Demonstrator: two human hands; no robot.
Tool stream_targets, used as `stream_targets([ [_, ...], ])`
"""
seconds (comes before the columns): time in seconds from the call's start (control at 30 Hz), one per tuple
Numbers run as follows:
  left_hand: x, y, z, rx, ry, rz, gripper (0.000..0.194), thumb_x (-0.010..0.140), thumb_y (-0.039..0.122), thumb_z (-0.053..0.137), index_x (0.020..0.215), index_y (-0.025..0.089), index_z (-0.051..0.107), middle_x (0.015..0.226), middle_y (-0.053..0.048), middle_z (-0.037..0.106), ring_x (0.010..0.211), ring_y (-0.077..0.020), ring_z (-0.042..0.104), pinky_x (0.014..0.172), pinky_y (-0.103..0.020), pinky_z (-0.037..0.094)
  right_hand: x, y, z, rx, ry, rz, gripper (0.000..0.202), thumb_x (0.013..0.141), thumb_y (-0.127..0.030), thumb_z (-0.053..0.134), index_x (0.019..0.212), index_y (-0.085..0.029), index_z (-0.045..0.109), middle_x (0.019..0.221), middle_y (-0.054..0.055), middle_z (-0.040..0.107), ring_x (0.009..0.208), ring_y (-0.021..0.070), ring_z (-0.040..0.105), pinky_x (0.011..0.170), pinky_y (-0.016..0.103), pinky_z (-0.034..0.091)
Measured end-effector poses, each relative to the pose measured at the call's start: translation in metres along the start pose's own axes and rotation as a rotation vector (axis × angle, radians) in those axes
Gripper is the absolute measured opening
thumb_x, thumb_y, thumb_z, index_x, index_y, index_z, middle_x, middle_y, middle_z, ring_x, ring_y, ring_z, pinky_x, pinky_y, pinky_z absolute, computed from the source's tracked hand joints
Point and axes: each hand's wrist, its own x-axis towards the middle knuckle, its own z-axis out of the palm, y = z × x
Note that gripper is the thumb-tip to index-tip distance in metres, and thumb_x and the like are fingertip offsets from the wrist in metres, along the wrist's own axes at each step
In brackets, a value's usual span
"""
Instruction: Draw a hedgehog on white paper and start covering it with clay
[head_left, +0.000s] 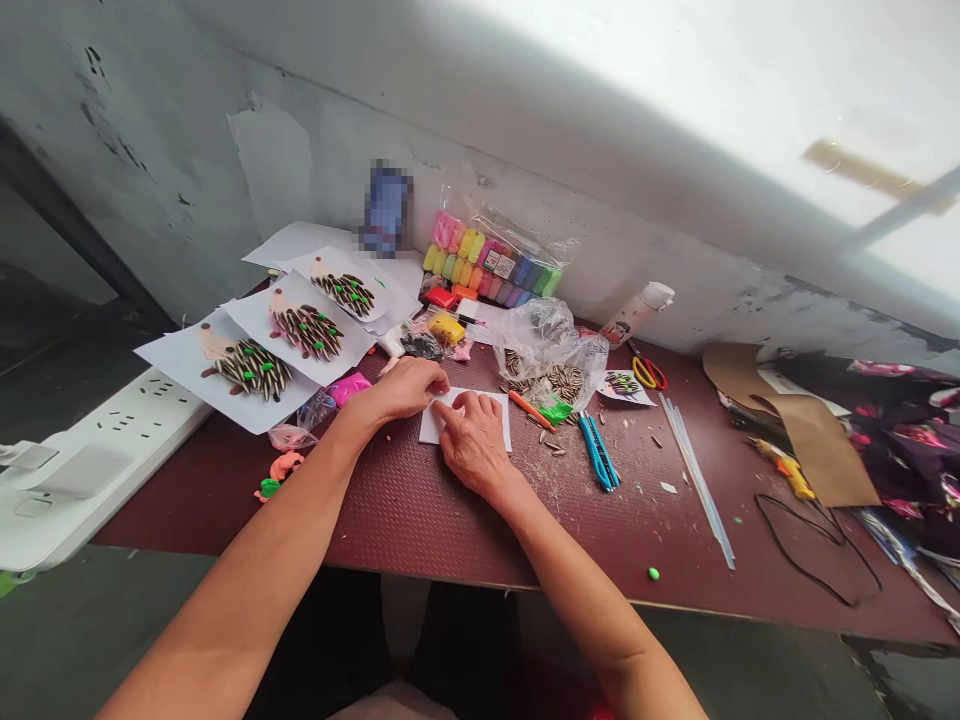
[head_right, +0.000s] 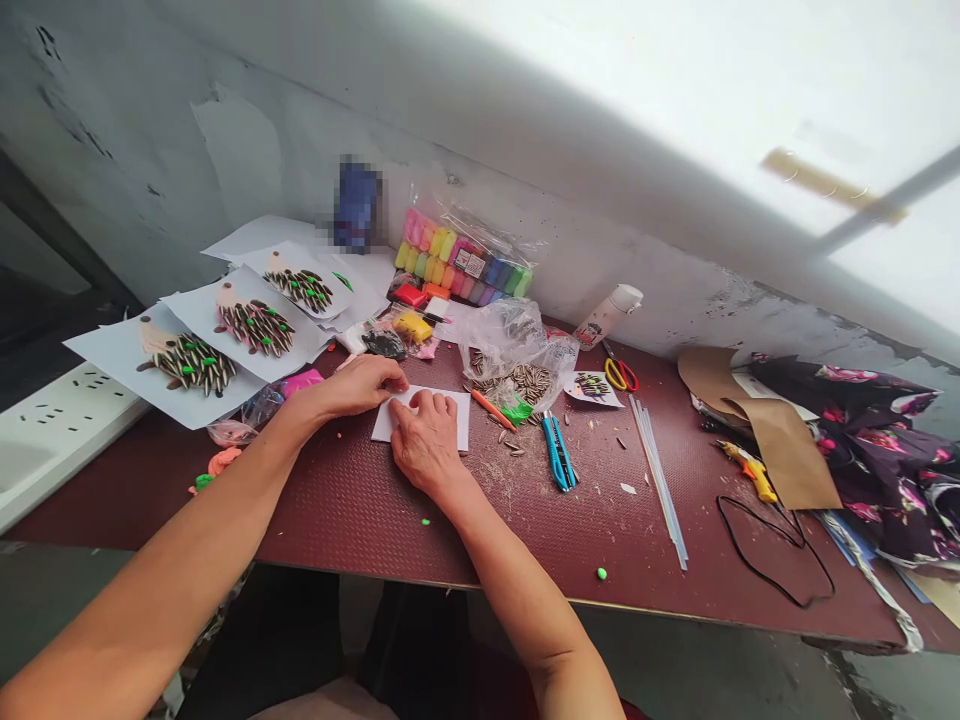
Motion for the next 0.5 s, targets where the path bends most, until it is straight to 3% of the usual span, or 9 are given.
stream_targets([
  [0.5, -0.0003, 0.0001, 0.0007, 0.015, 0.003, 0.008, 0.038, 0.076, 0.01, 0.057, 0.104, 0.026, 0.077, 0.109, -0.002, 0.077, 0.108, -0.0226, 0.067, 0.097, -0.034, 0.048, -0.001, -0.0018, 0.0004, 0.017, -0.015, -0.004, 0.028, 0.093, -0.021, 0.055, 0.117, -0.024, 0.07, 0.11, 0.009, 0.058, 0.099, 0.0245, 0.044, 0.091, 0.038, 0.03],
])
